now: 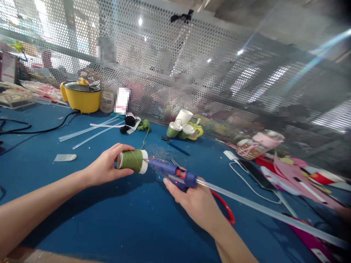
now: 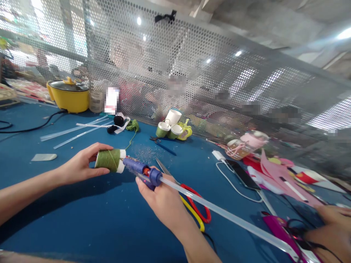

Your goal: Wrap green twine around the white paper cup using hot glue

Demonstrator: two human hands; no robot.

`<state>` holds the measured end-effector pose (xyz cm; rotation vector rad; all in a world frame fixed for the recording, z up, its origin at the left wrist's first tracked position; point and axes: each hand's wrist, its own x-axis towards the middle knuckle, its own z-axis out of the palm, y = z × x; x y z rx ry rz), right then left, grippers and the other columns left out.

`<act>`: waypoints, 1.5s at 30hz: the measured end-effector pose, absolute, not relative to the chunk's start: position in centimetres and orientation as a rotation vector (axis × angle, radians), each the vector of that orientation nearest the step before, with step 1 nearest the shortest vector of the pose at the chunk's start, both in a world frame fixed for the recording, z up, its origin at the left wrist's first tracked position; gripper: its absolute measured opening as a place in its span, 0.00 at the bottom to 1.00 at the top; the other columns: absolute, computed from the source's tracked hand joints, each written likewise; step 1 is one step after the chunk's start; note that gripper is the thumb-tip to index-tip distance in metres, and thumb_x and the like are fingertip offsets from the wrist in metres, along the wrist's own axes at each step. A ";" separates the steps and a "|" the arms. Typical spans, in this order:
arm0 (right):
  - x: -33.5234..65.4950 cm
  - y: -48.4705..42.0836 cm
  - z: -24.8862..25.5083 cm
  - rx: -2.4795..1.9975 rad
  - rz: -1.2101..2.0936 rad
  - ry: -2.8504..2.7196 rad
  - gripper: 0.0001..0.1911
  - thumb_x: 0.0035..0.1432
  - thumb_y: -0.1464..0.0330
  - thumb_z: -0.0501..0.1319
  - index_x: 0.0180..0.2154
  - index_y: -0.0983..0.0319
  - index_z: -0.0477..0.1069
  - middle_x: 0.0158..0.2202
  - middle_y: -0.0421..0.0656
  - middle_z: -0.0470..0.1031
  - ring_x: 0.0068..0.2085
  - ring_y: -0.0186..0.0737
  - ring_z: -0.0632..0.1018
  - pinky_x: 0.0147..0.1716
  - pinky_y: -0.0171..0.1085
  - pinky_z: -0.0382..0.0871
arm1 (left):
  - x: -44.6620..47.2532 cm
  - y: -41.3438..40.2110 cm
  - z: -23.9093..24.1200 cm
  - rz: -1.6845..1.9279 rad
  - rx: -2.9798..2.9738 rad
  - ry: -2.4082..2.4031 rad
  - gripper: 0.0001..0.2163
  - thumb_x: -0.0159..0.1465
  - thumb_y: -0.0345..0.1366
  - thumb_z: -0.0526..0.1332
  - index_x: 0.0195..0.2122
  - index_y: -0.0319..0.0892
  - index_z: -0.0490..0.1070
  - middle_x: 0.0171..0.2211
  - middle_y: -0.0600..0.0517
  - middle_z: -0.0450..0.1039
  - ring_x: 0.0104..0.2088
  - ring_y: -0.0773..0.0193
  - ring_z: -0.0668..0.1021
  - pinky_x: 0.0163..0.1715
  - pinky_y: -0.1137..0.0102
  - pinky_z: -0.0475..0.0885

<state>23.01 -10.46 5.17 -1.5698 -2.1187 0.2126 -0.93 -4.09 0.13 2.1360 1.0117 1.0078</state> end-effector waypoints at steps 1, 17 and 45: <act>23.0 -10.4 5.1 -1.574 0.193 -2.125 0.16 0.55 0.59 0.54 0.19 0.58 0.65 0.13 0.37 0.67 0.20 0.39 0.73 0.26 0.36 0.67 | -0.9 -4.1 0.2 1.006 2.160 1.008 0.22 0.55 0.39 0.63 0.50 0.44 0.60 0.43 0.47 0.65 0.40 0.58 0.73 0.40 0.62 0.72; 23.1 -10.3 4.9 -1.525 0.165 -2.111 0.17 0.56 0.60 0.54 0.20 0.58 0.70 0.14 0.38 0.69 0.21 0.39 0.74 0.23 0.35 0.67 | -0.9 -4.6 0.6 0.999 2.407 0.896 0.20 0.56 0.30 0.61 0.50 0.44 0.59 0.48 0.45 0.61 0.48 0.56 0.69 0.49 0.59 0.66; 22.9 -10.3 4.9 -1.550 0.211 -2.068 0.18 0.55 0.59 0.55 0.17 0.58 0.68 0.12 0.38 0.68 0.20 0.39 0.73 0.24 0.35 0.67 | -0.8 -4.4 0.6 1.006 2.274 0.917 0.21 0.56 0.33 0.62 0.50 0.44 0.60 0.46 0.46 0.63 0.46 0.57 0.69 0.45 0.63 0.68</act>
